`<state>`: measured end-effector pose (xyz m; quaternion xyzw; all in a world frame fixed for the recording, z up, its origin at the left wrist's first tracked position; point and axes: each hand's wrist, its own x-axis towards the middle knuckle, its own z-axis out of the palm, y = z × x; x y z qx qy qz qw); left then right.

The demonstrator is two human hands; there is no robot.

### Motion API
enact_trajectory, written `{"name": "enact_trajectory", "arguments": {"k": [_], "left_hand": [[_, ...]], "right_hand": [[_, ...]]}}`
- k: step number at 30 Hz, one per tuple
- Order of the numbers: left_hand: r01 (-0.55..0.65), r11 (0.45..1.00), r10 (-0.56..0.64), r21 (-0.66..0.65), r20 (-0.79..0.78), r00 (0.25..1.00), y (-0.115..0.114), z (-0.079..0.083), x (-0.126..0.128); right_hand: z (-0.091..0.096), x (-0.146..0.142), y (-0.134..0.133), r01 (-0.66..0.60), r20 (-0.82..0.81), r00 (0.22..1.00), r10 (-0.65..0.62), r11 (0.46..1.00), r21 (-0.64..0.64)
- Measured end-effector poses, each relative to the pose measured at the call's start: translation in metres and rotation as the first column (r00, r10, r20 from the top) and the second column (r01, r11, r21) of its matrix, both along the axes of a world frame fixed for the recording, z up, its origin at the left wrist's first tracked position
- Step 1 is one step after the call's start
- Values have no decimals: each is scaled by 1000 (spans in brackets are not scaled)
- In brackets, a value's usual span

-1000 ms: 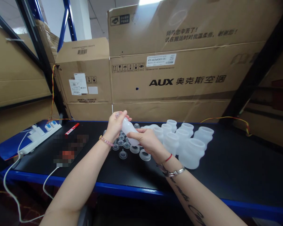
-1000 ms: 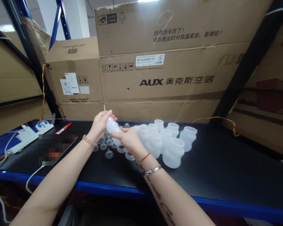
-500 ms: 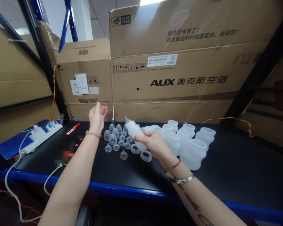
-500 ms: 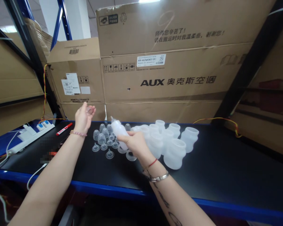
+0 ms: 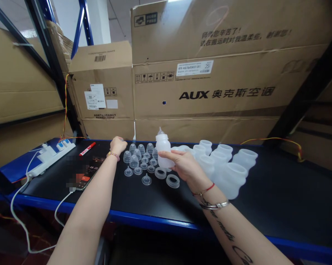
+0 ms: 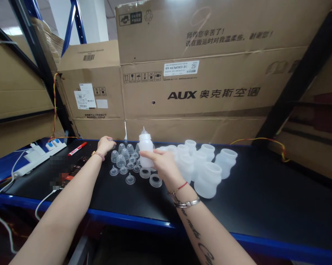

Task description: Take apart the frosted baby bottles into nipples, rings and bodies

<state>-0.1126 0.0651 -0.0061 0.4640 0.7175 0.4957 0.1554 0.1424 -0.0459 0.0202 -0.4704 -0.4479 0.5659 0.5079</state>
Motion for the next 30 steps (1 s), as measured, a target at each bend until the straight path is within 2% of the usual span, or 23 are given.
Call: {"name": "enact_trajectory", "arguments": {"k": [4,7,10,14,16,17,19,20,23,26,30], "left_hand": [[26,996,-18,-81,97,995,1,-8,3],[57,997,-47,-56,173,984,0,-10,3],[35,998,-47,53,236,971,-4,-3,4],[-20,959,-64,283,283,957,-19,23,21],[107,888,-293,448,370,882,-32,37,40],[246,858,-446,451,415,793,-40,43,51],[537,726,-687,429,476,549,-56,50,71],[637,651,-747,413,498,440,-63,51,79],[772,518,-791,368,551,267,-78,50,91],[800,464,-825,380,514,234,-81,48,91],[781,479,-853,401,423,306,-79,46,90]], "right_hand": [[0,-3,-1,-25,20,999,25,1000,-12],[1,-4,-2,-44,39,998,44,999,-9],[3,-3,-3,-53,49,997,53,999,-3],[6,-5,-5,-60,44,997,60,998,8],[7,-7,-7,-70,43,997,69,997,19],[7,-7,-7,-74,40,997,73,997,24],[7,-9,-8,-79,32,996,78,997,27],[6,-9,-8,-82,29,996,81,996,28],[6,-9,-9,-96,45,995,95,995,30],[8,-9,-10,-108,64,992,107,994,3],[8,-9,-10,-126,55,990,128,991,-45]]}}
